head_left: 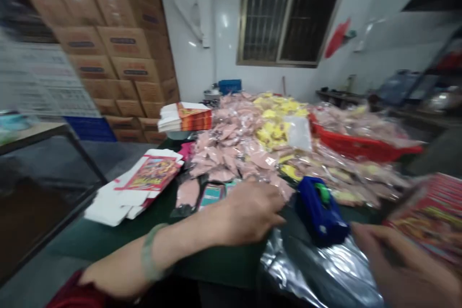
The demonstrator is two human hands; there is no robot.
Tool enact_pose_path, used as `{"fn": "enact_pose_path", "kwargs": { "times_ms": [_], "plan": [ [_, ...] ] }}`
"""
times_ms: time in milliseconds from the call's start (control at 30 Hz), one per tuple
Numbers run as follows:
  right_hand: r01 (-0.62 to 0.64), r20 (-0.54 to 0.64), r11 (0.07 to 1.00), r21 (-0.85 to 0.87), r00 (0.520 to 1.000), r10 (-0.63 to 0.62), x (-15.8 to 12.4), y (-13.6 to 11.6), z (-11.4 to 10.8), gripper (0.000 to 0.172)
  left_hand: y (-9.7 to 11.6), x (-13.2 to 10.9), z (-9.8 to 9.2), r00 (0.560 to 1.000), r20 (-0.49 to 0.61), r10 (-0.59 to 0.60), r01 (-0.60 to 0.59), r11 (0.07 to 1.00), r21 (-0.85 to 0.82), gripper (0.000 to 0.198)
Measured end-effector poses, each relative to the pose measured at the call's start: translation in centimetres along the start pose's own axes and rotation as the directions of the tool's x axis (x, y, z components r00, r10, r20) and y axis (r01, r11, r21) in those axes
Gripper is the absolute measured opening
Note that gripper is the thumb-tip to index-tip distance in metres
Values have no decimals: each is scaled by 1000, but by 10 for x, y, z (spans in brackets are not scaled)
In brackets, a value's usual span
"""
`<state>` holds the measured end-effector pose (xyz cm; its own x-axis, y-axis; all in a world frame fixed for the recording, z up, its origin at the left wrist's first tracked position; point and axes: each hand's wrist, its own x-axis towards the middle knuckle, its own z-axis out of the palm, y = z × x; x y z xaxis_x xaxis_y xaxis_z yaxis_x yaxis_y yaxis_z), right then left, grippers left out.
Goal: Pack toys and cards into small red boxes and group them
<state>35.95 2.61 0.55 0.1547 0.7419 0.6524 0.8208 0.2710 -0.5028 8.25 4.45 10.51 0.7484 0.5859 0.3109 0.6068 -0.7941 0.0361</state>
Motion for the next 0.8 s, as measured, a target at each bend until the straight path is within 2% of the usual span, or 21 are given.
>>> {"fn": "enact_pose_path", "kwargs": {
  "times_ms": [33, 67, 100, 133, 200, 233, 267, 333, 400, 467, 533, 633, 700, 800],
  "plan": [
    [153, 153, 977, 147, 973, -175, 6, -36, 20, 12, -23, -35, -5, 982, -45, -182, 184, 982, 45, 23],
    [233, 248, 927, 294, 918, -310, 10, -71, 42, 12, -46, -70, -9, 926, -97, -364, 374, 921, 107, 24],
    [264, 271, 871, 415, 878, -395, 15, -106, 64, 15, -67, -104, -11, 838, -157, -523, 545, 820, 173, 24],
    [264, 319, 819, 510, 826, -465, 19, -138, 87, 18, -87, -137, -11, 766, -209, -608, 642, 738, 205, 27],
    [251, 446, 759, 601, 683, -579, 27, -198, 136, 23, -117, -195, -6, 640, -294, -710, 769, 591, 244, 42],
    [276, 479, 749, 603, 626, -616, 31, -225, 161, 25, -127, -218, -1, 570, -318, -758, 821, 504, 269, 52],
    [322, 514, 765, 558, 590, -623, 35, -250, 187, 26, -134, -238, 6, 500, -297, -813, 856, 412, 314, 61],
    [359, 543, 776, 518, 563, -623, 40, -294, 236, 27, -140, -264, 22, 450, -269, -852, 875, 359, 327, 65],
    [391, 569, 795, 463, 557, -605, 41, -330, 279, 26, -139, -275, 36, 436, -261, -861, 880, 349, 321, 66],
    [420, 589, 812, 406, 559, -583, 35, -355, 308, 26, -137, -277, 45, 428, -271, -862, 886, 342, 312, 68],
    [440, 596, 824, 357, 572, -563, 29, -372, 323, 30, -136, -276, 48, 422, -281, -862, 891, 338, 303, 70],
    [437, 577, 845, 309, 620, -532, 31, -386, 322, 30, -134, -277, 45, 408, -327, -852, 906, 336, 256, 80],
    [416, 564, 856, 307, 644, -516, 43, -392, 308, 25, -131, -278, 38, 395, -402, -826, 919, 346, 191, 88],
    [385, 570, 845, 372, 624, -535, 62, -393, 273, 19, -117, -272, 22, 375, -545, -750, 913, 401, 76, 85]
  ]
}}
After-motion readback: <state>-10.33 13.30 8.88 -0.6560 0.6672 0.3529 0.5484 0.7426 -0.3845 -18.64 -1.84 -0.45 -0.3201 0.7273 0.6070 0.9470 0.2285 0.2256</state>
